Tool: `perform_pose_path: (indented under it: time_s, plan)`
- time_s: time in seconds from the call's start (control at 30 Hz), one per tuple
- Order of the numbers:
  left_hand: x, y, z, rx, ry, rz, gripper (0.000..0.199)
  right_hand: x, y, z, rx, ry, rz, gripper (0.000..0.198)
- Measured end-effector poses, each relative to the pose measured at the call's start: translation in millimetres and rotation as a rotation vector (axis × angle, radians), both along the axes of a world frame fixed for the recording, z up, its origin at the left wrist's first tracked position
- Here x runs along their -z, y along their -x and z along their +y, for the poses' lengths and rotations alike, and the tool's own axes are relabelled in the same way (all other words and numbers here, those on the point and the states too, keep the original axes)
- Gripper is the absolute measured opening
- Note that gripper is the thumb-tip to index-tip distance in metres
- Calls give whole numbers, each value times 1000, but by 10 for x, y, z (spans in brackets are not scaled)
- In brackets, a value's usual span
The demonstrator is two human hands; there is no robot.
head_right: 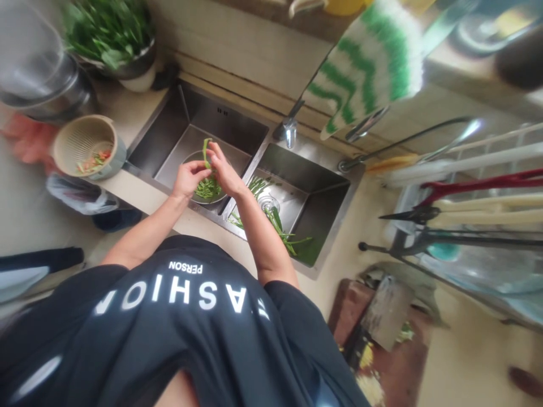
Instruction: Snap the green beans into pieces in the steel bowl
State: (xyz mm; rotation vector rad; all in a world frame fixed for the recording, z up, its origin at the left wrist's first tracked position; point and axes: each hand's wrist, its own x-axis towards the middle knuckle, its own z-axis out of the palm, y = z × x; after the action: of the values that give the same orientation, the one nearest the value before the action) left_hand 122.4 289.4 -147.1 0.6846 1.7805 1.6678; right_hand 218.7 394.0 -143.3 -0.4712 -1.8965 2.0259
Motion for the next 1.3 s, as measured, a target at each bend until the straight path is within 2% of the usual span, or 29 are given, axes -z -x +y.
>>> perform_pose_path:
  time_s: [0.07,0.17,0.3,0.4,0.57,0.7,0.9,1.0,1.1,1.23,1.3]
  plan:
    - [-58,58,-44,-23,-44,-130,27,-48,-107,14,-37,-119,-12,58]
    - [-199,96,-122,11,-96,-200,35,-132,-250,-3,-80,-370,-95,42]
    - [-365,37,-177,28,-102,-176,36,-262,-338,-82,47,-684,-118,32]
    - [-428,-29,-185,9,-103,-145,33,-353,-372,-128,125,-894,-143,32]
    - [-476,-92,-176,-43,-131,-71,17,-457,-420,-197,178,-1130,-212,38]
    - [-470,-121,-165,-96,-141,-38,10,-476,-423,-264,206,-1213,-251,35]
    - [-424,-110,-161,-123,-112,-26,8,-506,-373,-351,160,-1160,-376,30]
    - [-433,-92,-166,-116,-108,-13,5,-505,-352,-358,143,-1040,-356,26]
    - [-471,-73,-183,-79,-115,-23,3,-478,-352,-320,134,-779,-223,24]
    - [-528,-40,-211,14,-121,-81,3,-436,-376,-237,31,-328,-115,32]
    - [-544,-25,-221,39,-124,-113,5,-423,-388,-214,-26,-202,-107,36]
